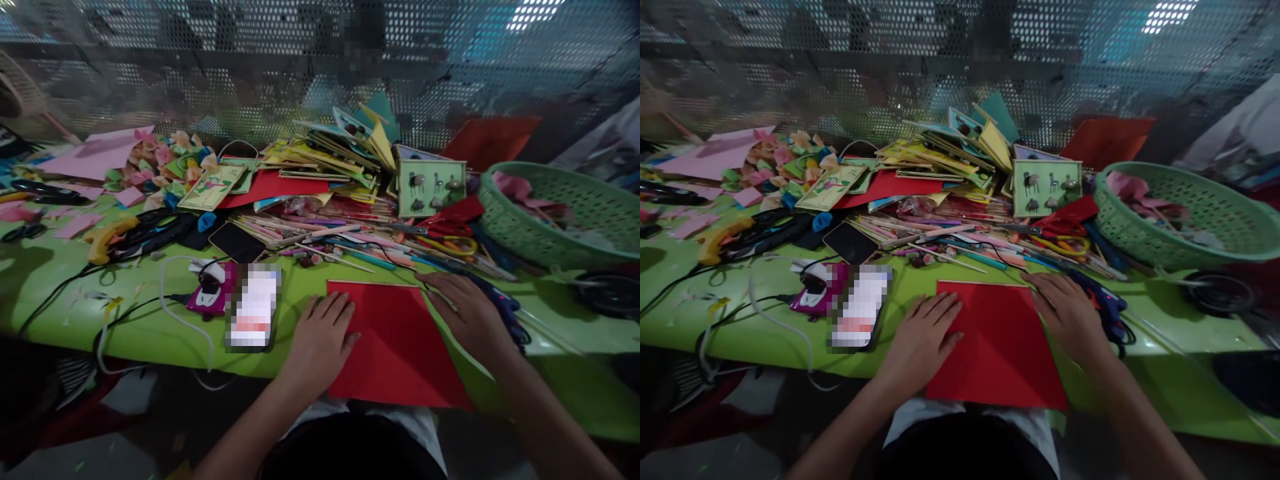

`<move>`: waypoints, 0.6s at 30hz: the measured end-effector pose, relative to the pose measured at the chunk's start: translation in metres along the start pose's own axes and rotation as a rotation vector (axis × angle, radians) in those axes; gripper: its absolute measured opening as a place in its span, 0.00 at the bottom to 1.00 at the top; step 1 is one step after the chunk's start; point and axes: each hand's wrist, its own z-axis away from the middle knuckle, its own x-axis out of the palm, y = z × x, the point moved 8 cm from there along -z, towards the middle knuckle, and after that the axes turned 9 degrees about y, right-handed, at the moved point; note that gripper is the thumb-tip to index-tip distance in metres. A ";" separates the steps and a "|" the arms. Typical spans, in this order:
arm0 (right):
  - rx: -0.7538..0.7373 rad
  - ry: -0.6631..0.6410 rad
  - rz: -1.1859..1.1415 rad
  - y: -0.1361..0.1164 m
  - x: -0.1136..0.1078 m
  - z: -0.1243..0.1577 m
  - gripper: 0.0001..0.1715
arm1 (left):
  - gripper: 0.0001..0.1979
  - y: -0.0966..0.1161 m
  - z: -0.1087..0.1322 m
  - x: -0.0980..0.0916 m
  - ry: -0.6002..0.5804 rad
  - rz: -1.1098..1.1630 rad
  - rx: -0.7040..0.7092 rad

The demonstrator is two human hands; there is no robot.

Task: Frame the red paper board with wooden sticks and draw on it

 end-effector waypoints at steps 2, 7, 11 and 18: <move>-0.002 0.019 -0.003 0.005 0.005 0.004 0.21 | 0.22 0.000 -0.008 -0.002 0.013 -0.032 -0.003; -0.007 0.000 -0.017 0.013 0.017 0.017 0.21 | 0.20 -0.010 -0.027 -0.012 0.068 -0.135 -0.035; -0.009 -0.050 -0.029 0.013 0.023 0.022 0.22 | 0.18 -0.019 -0.034 -0.014 0.090 -0.188 -0.074; -0.001 -0.066 -0.039 0.013 0.030 0.027 0.25 | 0.18 -0.024 -0.028 -0.014 0.111 -0.204 -0.107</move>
